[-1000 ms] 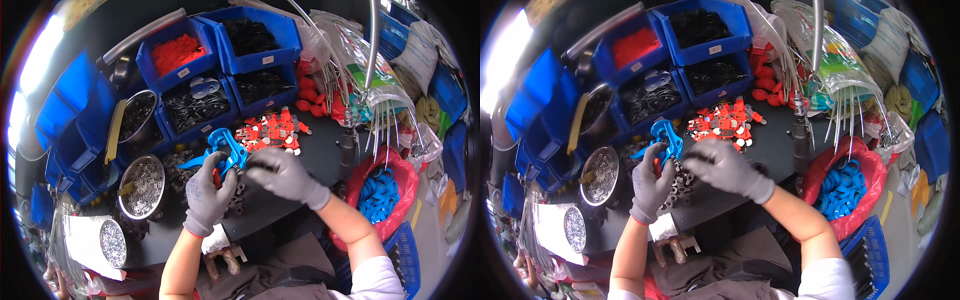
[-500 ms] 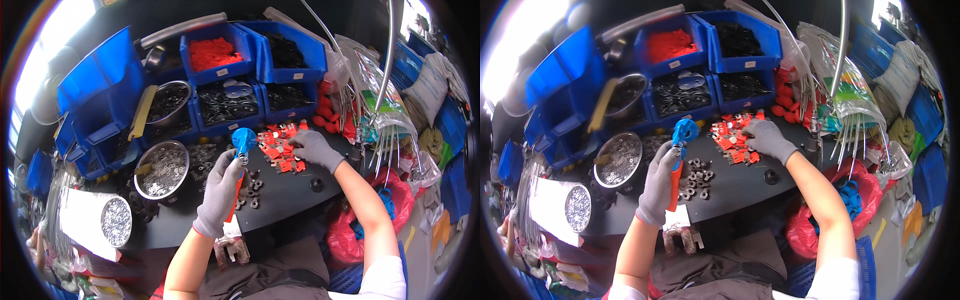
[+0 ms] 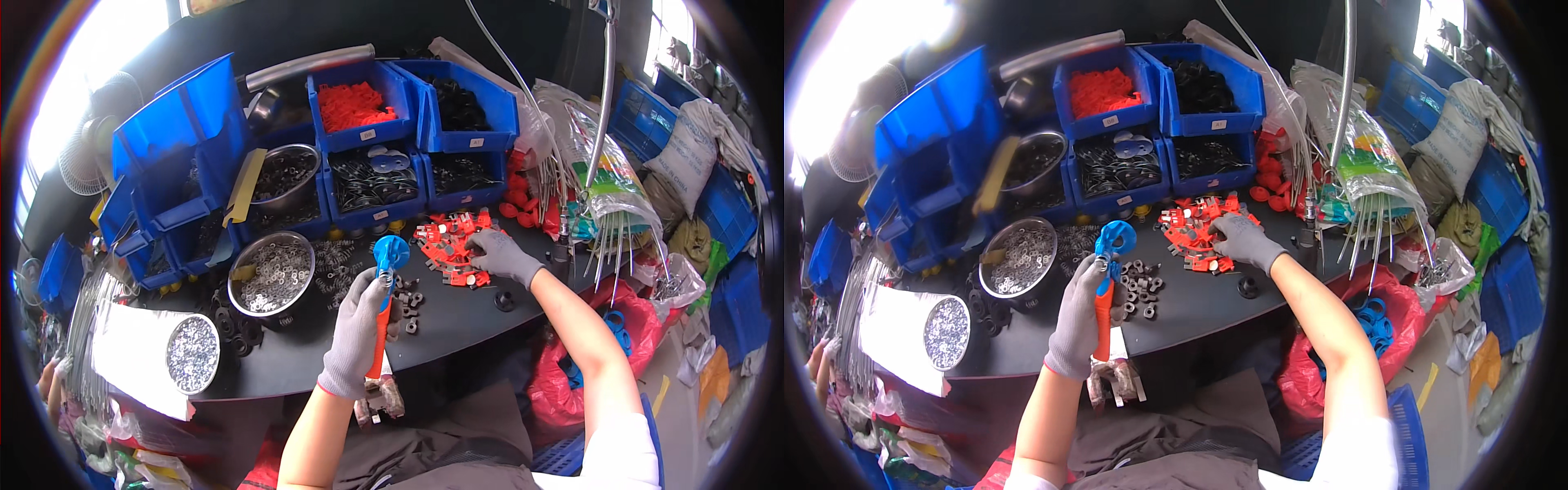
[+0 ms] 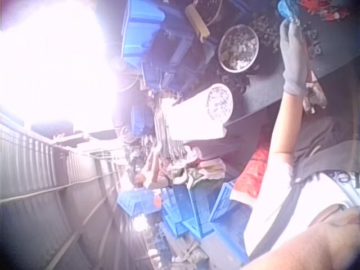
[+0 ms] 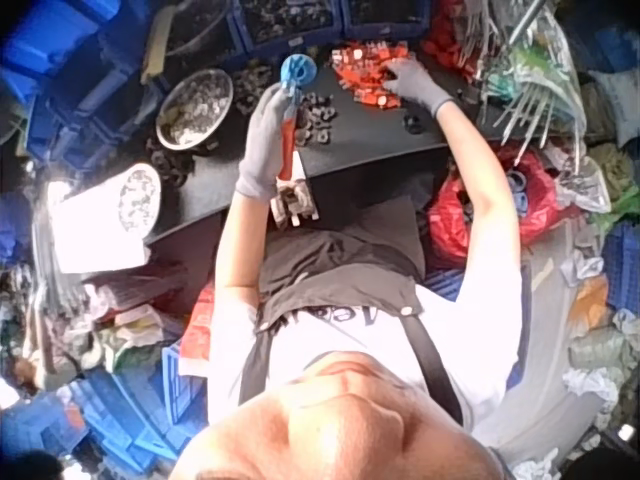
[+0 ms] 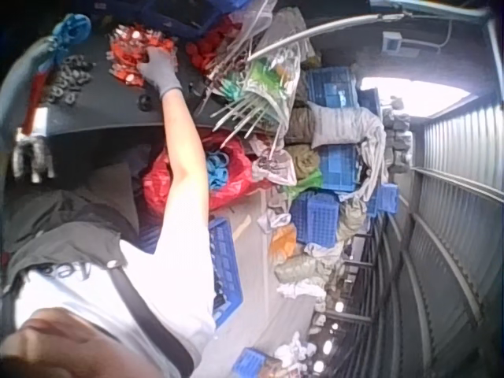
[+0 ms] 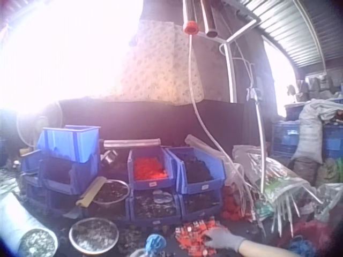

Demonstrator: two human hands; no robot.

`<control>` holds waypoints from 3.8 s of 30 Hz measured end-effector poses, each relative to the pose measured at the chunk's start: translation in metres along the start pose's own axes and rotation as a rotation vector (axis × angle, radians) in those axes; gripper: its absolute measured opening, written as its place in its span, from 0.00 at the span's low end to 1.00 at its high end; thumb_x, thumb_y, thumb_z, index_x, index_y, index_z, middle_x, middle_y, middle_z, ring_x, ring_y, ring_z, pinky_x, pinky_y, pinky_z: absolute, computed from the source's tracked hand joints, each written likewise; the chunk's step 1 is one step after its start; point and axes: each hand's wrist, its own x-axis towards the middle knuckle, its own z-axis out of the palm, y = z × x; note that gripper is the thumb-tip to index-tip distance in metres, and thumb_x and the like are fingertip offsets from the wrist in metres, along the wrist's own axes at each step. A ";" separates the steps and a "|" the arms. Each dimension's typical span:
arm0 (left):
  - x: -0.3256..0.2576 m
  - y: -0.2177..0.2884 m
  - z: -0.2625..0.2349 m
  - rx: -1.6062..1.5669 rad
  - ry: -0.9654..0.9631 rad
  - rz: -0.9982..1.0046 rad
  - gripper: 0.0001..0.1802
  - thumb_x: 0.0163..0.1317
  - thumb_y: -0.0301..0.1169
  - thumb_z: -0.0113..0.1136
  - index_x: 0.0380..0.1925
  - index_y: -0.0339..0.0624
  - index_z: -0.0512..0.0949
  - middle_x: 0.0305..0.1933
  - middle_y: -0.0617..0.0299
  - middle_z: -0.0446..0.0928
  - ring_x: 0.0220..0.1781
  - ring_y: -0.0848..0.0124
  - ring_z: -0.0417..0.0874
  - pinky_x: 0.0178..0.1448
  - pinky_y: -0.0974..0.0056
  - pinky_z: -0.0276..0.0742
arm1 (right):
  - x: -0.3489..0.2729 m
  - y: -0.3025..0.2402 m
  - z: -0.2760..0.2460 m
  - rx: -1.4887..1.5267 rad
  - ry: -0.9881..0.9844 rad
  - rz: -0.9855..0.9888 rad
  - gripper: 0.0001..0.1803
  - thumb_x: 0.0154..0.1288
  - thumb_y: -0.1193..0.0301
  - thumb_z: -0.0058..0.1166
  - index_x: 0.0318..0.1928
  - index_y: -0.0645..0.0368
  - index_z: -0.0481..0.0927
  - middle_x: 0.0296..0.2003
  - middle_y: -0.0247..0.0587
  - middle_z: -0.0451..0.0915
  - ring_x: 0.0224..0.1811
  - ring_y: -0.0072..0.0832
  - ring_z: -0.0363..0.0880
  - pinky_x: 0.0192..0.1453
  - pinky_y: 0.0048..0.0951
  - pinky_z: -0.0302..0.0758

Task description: The person assembles caulking guns by securing internal components to the handle mechanism with a pneumatic tool, attaching the barrel and plunger rod, putting the tool into a plastic bag, and placing it into a crate.

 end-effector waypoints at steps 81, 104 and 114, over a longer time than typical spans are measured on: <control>-0.050 -0.007 -0.021 0.668 0.240 0.398 0.15 0.69 0.38 0.58 0.50 0.44 0.76 0.30 0.51 0.80 0.32 0.58 0.86 0.37 0.59 0.77 | -0.140 -0.225 -0.034 0.194 0.324 -0.609 0.17 0.61 0.68 0.66 0.48 0.61 0.77 0.44 0.49 0.79 0.39 0.39 0.84 0.44 0.35 0.80; -0.044 0.014 -0.029 -0.094 -0.220 0.138 0.32 0.75 0.57 0.42 0.65 0.44 0.66 0.37 0.68 0.75 0.31 0.80 0.73 0.34 0.72 0.72 | -0.088 -0.257 -0.005 -0.220 0.805 -0.683 0.19 0.54 0.70 0.69 0.46 0.59 0.82 0.40 0.40 0.79 0.34 0.37 0.81 0.35 0.36 0.76; -0.043 0.027 -0.073 -0.248 -0.261 0.083 0.29 0.68 0.33 0.61 0.66 0.42 0.64 0.37 0.69 0.73 0.31 0.80 0.74 0.36 0.72 0.71 | -0.064 -0.174 0.030 -0.073 0.132 -0.593 0.14 0.57 0.71 0.64 0.46 0.52 0.84 0.41 0.40 0.80 0.41 0.39 0.82 0.44 0.39 0.80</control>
